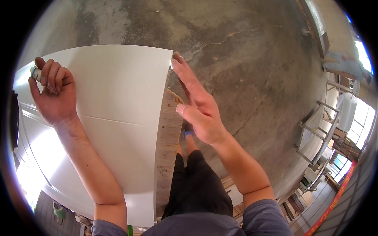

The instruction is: The person applies filler from a tube onto the corner of a white door and smooths it with their finger.

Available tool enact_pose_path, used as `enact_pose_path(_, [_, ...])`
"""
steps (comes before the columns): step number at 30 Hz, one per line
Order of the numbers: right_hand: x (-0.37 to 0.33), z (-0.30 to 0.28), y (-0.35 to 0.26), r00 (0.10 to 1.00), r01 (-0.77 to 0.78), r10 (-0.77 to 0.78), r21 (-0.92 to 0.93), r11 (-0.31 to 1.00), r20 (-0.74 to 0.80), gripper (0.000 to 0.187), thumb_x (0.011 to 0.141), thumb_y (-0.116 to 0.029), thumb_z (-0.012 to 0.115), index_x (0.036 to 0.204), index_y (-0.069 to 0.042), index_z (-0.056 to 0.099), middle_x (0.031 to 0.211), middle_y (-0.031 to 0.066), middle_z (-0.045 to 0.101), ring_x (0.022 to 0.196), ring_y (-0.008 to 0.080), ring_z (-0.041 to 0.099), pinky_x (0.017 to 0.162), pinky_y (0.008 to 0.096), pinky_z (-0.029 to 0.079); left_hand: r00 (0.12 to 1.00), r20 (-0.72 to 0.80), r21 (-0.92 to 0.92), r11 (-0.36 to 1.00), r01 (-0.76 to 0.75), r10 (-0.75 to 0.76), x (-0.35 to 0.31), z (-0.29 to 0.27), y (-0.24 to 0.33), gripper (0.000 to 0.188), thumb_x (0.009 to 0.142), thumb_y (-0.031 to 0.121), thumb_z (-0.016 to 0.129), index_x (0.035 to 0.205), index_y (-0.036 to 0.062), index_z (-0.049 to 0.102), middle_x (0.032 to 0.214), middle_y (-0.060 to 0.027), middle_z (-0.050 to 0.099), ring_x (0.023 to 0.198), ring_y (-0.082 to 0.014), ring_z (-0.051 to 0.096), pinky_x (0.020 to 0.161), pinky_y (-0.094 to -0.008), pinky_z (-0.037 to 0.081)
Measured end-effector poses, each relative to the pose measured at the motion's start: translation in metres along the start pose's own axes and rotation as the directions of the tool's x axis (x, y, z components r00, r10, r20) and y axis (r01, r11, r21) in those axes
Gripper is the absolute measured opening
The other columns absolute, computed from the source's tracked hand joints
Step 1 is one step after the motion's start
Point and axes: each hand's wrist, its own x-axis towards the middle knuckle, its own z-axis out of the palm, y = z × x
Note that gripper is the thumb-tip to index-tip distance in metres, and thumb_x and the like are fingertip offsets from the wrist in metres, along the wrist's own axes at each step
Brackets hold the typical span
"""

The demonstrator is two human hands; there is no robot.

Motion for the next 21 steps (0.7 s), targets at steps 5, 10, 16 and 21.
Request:
enact_pose_path(5, [-0.003,0.000,-0.003,1.000,0.006,-0.004,-0.142,0.990,0.018,0.085,0.081,0.000,0.049,0.164,0.004,0.034,0.177,0.0192,0.020,0.166,0.0315,0.007,0.132,0.0466,0.007,1.000,0.001,0.009,1.000,-0.001,0.001,0.000,0.001,0.000,0.043,0.108,0.027,0.054,0.134,-0.0068,0.054,0.080,-0.0024,0.047,0.061,-0.0117,0.036,0.056,-0.0280,0.031])
enact_pose_path(10, [-0.002,0.000,-0.003,1.000,0.010,-0.006,-0.178,0.984,0.021,0.087,0.078,0.003,0.049,0.164,0.003,0.035,0.176,0.0194,0.021,0.166,0.0316,0.008,0.132,0.0461,0.008,1.000,-0.024,-0.005,1.000,-0.005,0.005,0.000,0.005,-0.002,0.038,0.106,0.023,0.056,0.130,-0.0055,0.055,0.078,-0.0020,0.043,0.060,-0.0114,0.035,0.056,-0.0286,0.029])
enact_pose_path(16, [-0.002,-0.003,0.002,0.998,0.027,-0.008,-0.336,0.941,0.057,0.089,0.076,0.006,0.049,0.164,0.000,0.037,0.176,0.0205,0.020,0.166,0.0336,0.009,0.132,0.0471,0.011,1.000,-0.022,-0.006,1.000,-0.006,0.006,0.000,0.005,-0.001,0.038,0.106,0.023,0.056,0.131,-0.0061,0.055,0.078,-0.0021,0.043,0.060,-0.0114,0.035,0.056,-0.0285,0.030])
enact_pose_path(21, [-0.009,-0.011,0.005,0.995,0.094,-0.055,-0.537,0.839,0.089,0.088,0.075,0.007,0.049,0.162,-0.002,0.042,0.175,0.0254,0.020,0.164,0.0390,0.014,0.130,0.0493,0.017,1.000,-0.024,-0.014,1.000,-0.003,0.003,0.000,0.005,-0.003,0.037,0.105,0.021,0.057,0.130,-0.0064,0.055,0.078,-0.0021,0.043,0.060,-0.0115,0.035,0.056,-0.0286,0.030])
